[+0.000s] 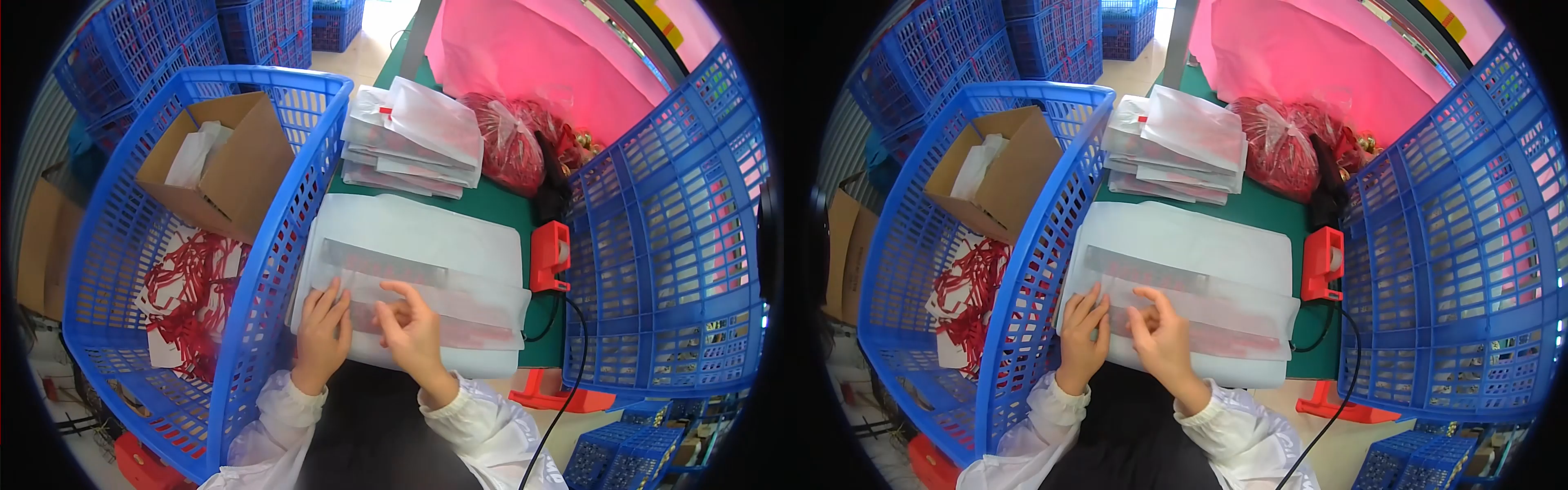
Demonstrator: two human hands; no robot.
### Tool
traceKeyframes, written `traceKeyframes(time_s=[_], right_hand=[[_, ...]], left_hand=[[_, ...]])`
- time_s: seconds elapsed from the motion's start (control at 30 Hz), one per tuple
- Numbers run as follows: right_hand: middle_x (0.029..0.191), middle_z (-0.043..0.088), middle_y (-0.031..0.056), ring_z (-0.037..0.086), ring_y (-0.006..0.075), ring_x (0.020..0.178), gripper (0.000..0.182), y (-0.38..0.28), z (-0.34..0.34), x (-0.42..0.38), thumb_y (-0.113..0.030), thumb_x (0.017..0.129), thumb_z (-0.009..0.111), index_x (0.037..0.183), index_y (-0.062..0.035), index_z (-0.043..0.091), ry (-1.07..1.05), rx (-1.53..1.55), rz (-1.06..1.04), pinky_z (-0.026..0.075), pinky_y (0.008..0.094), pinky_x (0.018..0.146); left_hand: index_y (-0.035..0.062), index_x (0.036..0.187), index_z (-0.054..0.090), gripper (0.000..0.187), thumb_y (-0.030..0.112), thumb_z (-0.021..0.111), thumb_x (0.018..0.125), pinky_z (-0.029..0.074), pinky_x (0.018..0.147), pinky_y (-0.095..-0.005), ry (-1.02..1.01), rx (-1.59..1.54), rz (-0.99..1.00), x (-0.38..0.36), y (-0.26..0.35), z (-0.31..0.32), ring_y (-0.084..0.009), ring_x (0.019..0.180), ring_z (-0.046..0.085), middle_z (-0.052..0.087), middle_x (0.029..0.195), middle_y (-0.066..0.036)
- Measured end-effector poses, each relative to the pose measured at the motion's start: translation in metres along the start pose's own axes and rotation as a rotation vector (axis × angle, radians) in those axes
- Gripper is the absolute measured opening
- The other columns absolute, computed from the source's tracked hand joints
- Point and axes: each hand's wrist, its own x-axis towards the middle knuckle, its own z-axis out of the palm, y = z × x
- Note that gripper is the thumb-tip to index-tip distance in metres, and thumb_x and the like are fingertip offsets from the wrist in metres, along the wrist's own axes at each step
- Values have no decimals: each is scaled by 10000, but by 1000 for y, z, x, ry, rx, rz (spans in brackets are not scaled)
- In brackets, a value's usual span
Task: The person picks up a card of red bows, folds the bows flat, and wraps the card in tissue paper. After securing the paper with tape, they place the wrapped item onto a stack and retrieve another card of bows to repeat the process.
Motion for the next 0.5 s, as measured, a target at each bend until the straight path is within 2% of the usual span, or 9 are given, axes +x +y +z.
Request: traceKeyframes(time_s=[0.1, 0.3, 0.4, 0.5], right_hand=[[620, 635, 62, 551, 80, 487, 220, 11, 15, 10, -51, 889, 609, 1091, -34, 521, 19, -148, -69, 414, 251, 438], [605, 621, 151, 614, 276, 492, 171, 34, 28, 21, -37, 860, 599, 986, -33, 483, 41, -457, -247, 448, 384, 476], [596, 619, 150, 616, 339, 510, 161, 22, 24, 22, -73, 860, 615, 940, -27, 484, -4, -688, -220, 457, 427, 490], [650, 647, 123, 643, 314, 582, 205, 19, 11, 13, -111, 835, 651, 966, -25, 519, -84, -808, -272, 478, 414, 523]], left_hand=[[-57, 1077, 652, 281, -20, 623, 800, 464, 902, -424, 9, -9, 5, 0, -1, 1, -372, 1039, 549, 597, 1220, -214], [-59, 1066, 656, 275, -18, 627, 795, 469, 893, -421, 2, -9, 6, -1, -2, 1, -372, 1040, 549, 598, 1216, -218], [-57, 1067, 657, 280, -19, 628, 791, 471, 893, -419, 5, -8, 7, -1, -3, 1, -371, 1042, 549, 597, 1219, -216], [-54, 1069, 659, 285, -21, 629, 787, 472, 893, -419, 10, -8, 7, -1, -3, 1, -371, 1042, 549, 597, 1223, -213]])
